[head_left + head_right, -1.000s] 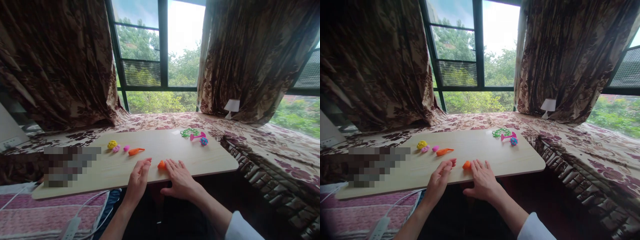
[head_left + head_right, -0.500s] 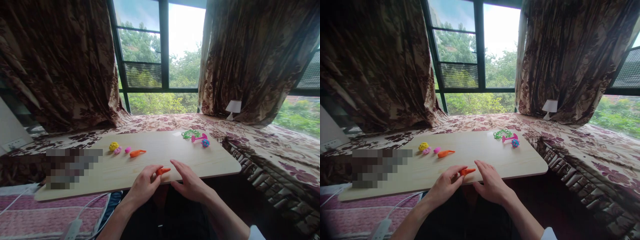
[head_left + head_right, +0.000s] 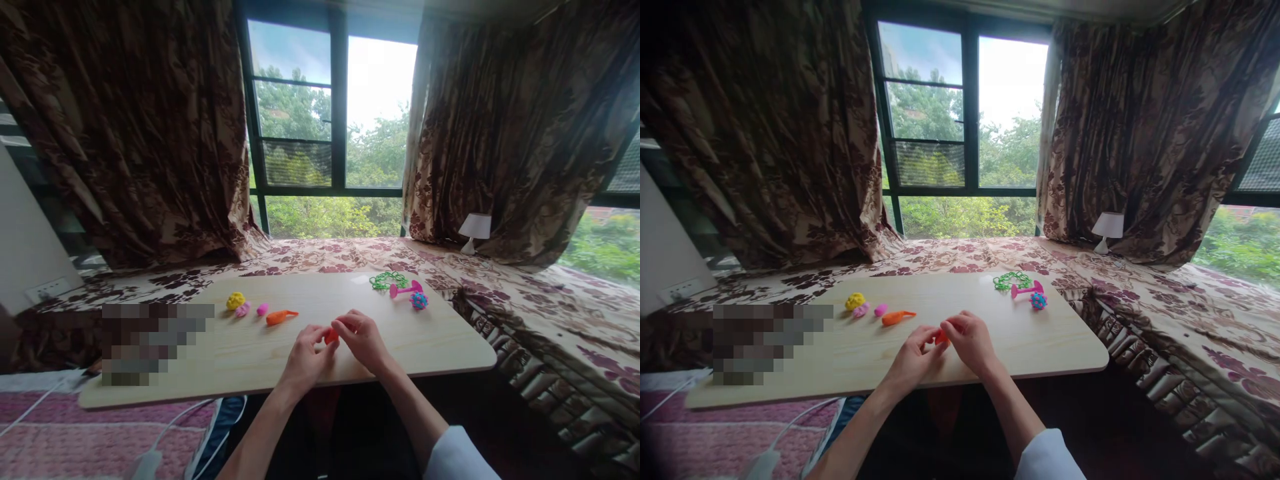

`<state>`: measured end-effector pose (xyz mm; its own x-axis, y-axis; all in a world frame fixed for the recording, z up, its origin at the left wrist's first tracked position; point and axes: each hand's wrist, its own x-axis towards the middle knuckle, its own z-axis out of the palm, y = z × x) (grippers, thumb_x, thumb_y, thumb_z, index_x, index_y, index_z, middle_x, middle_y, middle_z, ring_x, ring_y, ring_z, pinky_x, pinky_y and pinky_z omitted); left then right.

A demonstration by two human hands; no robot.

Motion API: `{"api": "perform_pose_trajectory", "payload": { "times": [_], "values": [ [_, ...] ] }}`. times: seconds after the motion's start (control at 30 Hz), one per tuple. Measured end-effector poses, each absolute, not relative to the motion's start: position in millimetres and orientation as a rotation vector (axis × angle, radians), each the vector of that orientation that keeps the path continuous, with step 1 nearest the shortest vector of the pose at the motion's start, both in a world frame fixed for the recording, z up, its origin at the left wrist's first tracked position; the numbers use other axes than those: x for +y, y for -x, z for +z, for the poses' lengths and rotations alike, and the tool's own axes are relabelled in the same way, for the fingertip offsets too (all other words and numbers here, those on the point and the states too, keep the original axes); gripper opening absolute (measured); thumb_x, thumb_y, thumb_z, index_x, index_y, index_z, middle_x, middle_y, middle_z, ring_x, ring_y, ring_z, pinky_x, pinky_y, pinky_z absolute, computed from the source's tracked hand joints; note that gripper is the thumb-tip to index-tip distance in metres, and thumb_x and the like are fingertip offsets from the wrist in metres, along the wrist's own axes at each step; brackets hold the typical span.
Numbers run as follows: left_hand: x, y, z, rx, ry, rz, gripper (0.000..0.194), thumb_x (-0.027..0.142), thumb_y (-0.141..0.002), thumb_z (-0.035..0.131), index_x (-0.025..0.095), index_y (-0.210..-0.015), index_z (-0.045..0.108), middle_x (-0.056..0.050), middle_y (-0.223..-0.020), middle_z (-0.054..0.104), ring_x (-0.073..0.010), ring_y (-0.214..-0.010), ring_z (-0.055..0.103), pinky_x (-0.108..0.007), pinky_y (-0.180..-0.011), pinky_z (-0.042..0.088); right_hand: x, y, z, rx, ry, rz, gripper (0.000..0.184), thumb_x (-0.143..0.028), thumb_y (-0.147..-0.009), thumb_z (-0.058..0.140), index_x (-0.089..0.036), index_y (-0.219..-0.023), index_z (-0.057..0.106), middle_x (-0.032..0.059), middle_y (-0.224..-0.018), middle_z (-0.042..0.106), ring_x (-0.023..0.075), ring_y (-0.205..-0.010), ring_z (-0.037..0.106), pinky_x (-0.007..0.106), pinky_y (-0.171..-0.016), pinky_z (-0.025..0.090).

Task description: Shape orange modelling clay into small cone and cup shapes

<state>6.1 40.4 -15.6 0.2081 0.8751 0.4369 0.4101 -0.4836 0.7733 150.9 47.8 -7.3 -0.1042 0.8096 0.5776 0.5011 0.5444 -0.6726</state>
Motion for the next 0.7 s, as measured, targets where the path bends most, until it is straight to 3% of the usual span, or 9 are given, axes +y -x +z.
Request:
{"api": "perform_pose_trajectory", "payload": {
  "times": [0.13,0.3,0.47,0.7],
  "values": [
    [40.0,-3.4,-17.5,1.142,-1.970,1.199,0.028,0.037,-0.075,0.048,0.020,-0.090,0.065,-0.005,-0.086,0.059,-0.0150,-0.074,0.055,-0.025,-0.063,0.046,55.8,-149.8,-2.5,-1.829,1.120,0.389,0.028,-0.036,-0.081,0.050,-0.019,-0.068,0.067,-0.0005,-0.065,0.056,0.0103,-0.059,0.052,0.021,-0.056,0.038],
    [40.7,-3.4,-18.4,1.144,-1.907,1.267,0.032,0.039,-0.075,0.049,0.022,-0.099,0.063,-0.003,-0.086,0.062,-0.0159,-0.076,0.056,-0.027,-0.066,0.045,56.4,-153.1,1.1,-1.792,1.047,0.545,0.041,-0.039,-0.088,0.035,-0.017,-0.074,0.067,0.0013,-0.070,0.058,0.0115,-0.064,0.055,0.023,-0.061,0.041],
    [42.5,-2.2,-21.1,1.184,-1.962,1.248,0.031,0.039,-0.075,0.050,0.023,-0.098,0.063,-0.003,-0.087,0.061,-0.0163,-0.079,0.056,-0.027,-0.069,0.044,48.1,-150.3,-7.4,-1.741,0.964,0.567,0.025,-0.033,-0.084,0.047,-0.018,-0.090,0.066,0.0035,-0.083,0.060,0.0142,-0.076,0.057,0.024,-0.064,0.044],
    [44.1,-5.3,-24.1,1.377,-2.195,1.175,0.029,0.042,-0.077,0.046,0.023,-0.085,0.066,-0.004,-0.081,0.058,-0.0175,-0.081,0.054,-0.030,-0.073,0.041,50.0,-146.8,-14.7,-1.697,0.934,0.555,0.022,-0.029,-0.083,0.049,-0.020,-0.090,0.067,0.0027,-0.081,0.060,0.0143,-0.075,0.057,0.025,-0.067,0.045]
  ]
}}
